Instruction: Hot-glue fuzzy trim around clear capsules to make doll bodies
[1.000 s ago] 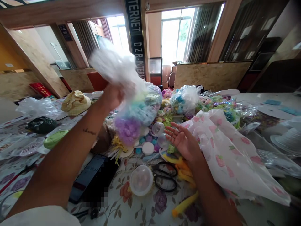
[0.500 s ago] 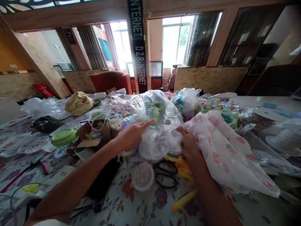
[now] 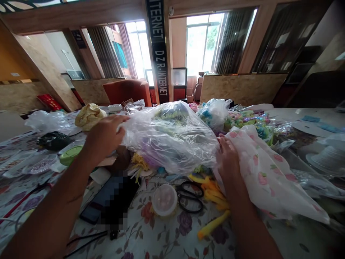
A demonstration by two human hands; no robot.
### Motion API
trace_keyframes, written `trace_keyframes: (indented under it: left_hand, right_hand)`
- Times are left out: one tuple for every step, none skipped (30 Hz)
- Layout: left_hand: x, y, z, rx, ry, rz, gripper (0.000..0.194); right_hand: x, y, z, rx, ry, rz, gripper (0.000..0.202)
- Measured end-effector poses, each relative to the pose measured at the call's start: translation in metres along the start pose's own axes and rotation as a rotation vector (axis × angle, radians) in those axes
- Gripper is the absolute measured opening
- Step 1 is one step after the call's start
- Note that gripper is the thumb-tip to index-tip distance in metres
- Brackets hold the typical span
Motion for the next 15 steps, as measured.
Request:
trace_keyframes:
  left_hand:
    - [-0.003,0.002,-0.017,0.077,0.102,-0.002,0.034]
    - [-0.001,0.005,-0.037,0.189,0.190,0.041,0.028]
    - [0.005,0.007,-0.055,0.304,0.244,0.119,0.025]
    - [0.012,0.009,-0.071,0.386,0.274,0.150,0.024]
    - [0.021,0.011,-0.084,0.445,0.283,0.150,0.024]
    - [0.031,0.012,-0.094,0.499,0.263,0.135,0.027]
    - [0.042,0.013,-0.102,0.545,0.222,0.132,0.034]
    - [0.051,0.013,-0.108,0.565,0.177,0.114,0.043]
    - [0.059,0.013,-0.111,0.570,0.125,0.086,0.049]
    - [0.064,0.013,-0.114,0.568,0.077,0.054,0.054]
    - [0.067,0.012,-0.116,0.560,0.039,0.012,0.056]
    - [0.067,0.010,-0.117,0.553,0.007,-0.027,0.057]
    - [0.067,0.008,-0.117,0.548,-0.015,-0.055,0.060]
    - [0.066,0.006,-0.116,0.537,-0.030,-0.069,0.064]
    - [0.065,0.003,-0.114,0.517,-0.040,-0.067,0.071]
  right_hand:
    - [0.002,0.005,0.009,-0.070,0.048,0.007,0.058]
    - [0.006,0.011,0.019,-0.168,0.131,0.048,0.058]
    - [0.012,0.018,0.029,-0.282,0.250,0.125,0.060]
    - [0.019,0.026,0.035,-0.394,0.387,0.225,0.064]
    - [0.026,0.034,0.038,-0.484,0.522,0.323,0.069]
    - [0.033,0.039,0.036,-0.545,0.637,0.394,0.076]
    - [0.038,0.042,0.031,-0.577,0.725,0.434,0.080]
    - [0.041,0.042,0.024,-0.583,0.781,0.444,0.079]
    - [0.043,0.039,0.016,-0.571,0.799,0.437,0.070]
    - [0.044,0.035,0.008,-0.542,0.780,0.428,0.055]
    - [0.045,0.030,0.002,-0.501,0.729,0.418,0.040]
    - [0.045,0.025,-0.002,-0.445,0.651,0.403,0.030]
    - [0.044,0.020,-0.004,-0.378,0.548,0.380,0.027]
    - [0.044,0.014,-0.004,-0.300,0.414,0.351,0.027]
    - [0.044,0.009,-0.001,-0.211,0.254,0.316,0.028]
Point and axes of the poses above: each hand's wrist, its own y-axis away from the middle knuckle, its own x-axis out of the palm, z = x × y, the point moved 4 cm from there along -y, towards the middle knuckle, and after that the axes turned 14 degrees about -y, right-handed, at the moved point
